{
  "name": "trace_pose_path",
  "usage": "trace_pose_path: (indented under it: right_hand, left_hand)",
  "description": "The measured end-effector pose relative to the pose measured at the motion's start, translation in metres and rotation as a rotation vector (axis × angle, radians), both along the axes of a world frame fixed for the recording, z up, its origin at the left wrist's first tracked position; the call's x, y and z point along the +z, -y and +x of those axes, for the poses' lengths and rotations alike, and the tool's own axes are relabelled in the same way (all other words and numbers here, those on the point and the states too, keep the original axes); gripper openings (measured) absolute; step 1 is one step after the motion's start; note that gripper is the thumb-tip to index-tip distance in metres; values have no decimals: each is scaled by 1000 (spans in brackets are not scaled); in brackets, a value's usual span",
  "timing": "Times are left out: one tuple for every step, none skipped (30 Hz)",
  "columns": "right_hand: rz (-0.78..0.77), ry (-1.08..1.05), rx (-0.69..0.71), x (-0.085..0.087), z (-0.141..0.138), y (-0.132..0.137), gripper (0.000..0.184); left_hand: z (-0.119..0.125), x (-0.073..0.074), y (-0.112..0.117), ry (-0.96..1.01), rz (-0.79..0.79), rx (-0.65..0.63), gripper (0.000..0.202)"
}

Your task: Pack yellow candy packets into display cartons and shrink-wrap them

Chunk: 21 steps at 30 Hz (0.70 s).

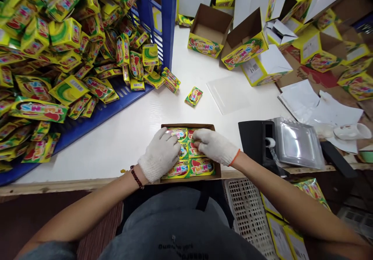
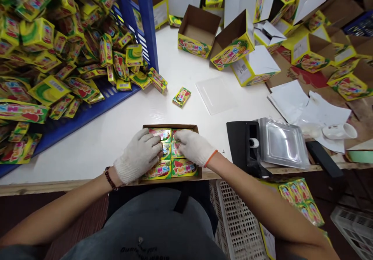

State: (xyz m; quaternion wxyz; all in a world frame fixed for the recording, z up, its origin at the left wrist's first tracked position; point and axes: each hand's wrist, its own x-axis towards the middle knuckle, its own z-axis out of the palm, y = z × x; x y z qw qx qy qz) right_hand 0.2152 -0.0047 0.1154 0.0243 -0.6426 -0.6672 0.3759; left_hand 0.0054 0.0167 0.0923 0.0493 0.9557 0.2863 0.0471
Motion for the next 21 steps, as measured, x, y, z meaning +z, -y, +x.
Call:
trace_pose_path:
  right_hand:
    - [-41, -153, -190, -4, 0, -2, 14]
    - [-92, -304, -367, -7, -1, -4, 14]
    - [-143, -443, -512, -11, -3, -5, 15]
    - [-187, -565, -615, -14, -7, -6, 17]
    - [-221, -666, -683, -18, -11, -6, 19]
    - [-239, -742, -730, -21, -15, -6, 22]
    - [-249, -798, -762, -25, -19, -5, 25]
    - [-252, -835, -783, -27, -21, -3, 26]
    - [-252, -857, -790, -29, -22, -1, 27]
    - [-258, -863, -778, -29, -21, 0, 27]
    - [-269, -843, -737, -28, -19, 1, 27]
    - [-281, -792, -664, -24, -14, 0, 26]
    - [-287, -711, -562, -19, -8, -4, 24]
    - [-270, -606, -448, -12, -1, -10, 22]
    - [-215, -485, -343, -5, 7, -19, 22]
    - [-116, -350, -250, 1, 16, -32, 23]
    - [8, -206, -170, 6, 24, -47, 27]
    - [158, -50, -101, 8, 31, -65, 32]
    - [291, 125, -12, 7, 37, -83, 39]
    - [366, 293, 84, 3, 41, -102, 46]
    - [390, 433, 171, -3, 45, -120, 51]
  left_hand:
    - [-2, -1, 3, 49, 3, 38, 12]
    - [-4, -3, 6, 109, -3, 72, 12]
    - [-7, -6, 9, 177, -20, 97, 13]
    - [-9, -9, 10, 248, -48, 108, 13]
    - [-11, -12, 11, 317, -82, 103, 14]
    - [-13, -15, 10, 377, -115, 88, 16]
    - [-14, -17, 9, 422, -140, 73, 17]
    - [-15, -18, 8, 446, -153, 66, 18]
    - [-16, -18, 7, 448, -158, 65, 18]
    - [-16, -17, 6, 433, -158, 60, 17]
    - [-15, -15, 6, 401, -152, 56, 16]
    - [-15, -12, 5, 352, -142, 57, 15]
    - [-14, -10, 5, 290, -127, 64, 15]
    - [-13, -7, 6, 224, -109, 76, 14]
    - [-12, -4, 6, 163, -93, 88, 14]
    - [-11, -2, 6, 113, -82, 99, 13]
    - [-9, 0, 6, 77, -78, 104, 13]
    - [-8, 2, 6, 53, -80, 105, 13]
    - [-6, 3, 6, 38, -87, 105, 13]
    - [-5, 4, 6, 25, -99, 106, 13]
    - [-4, 5, 6, 13, -111, 107, 13]
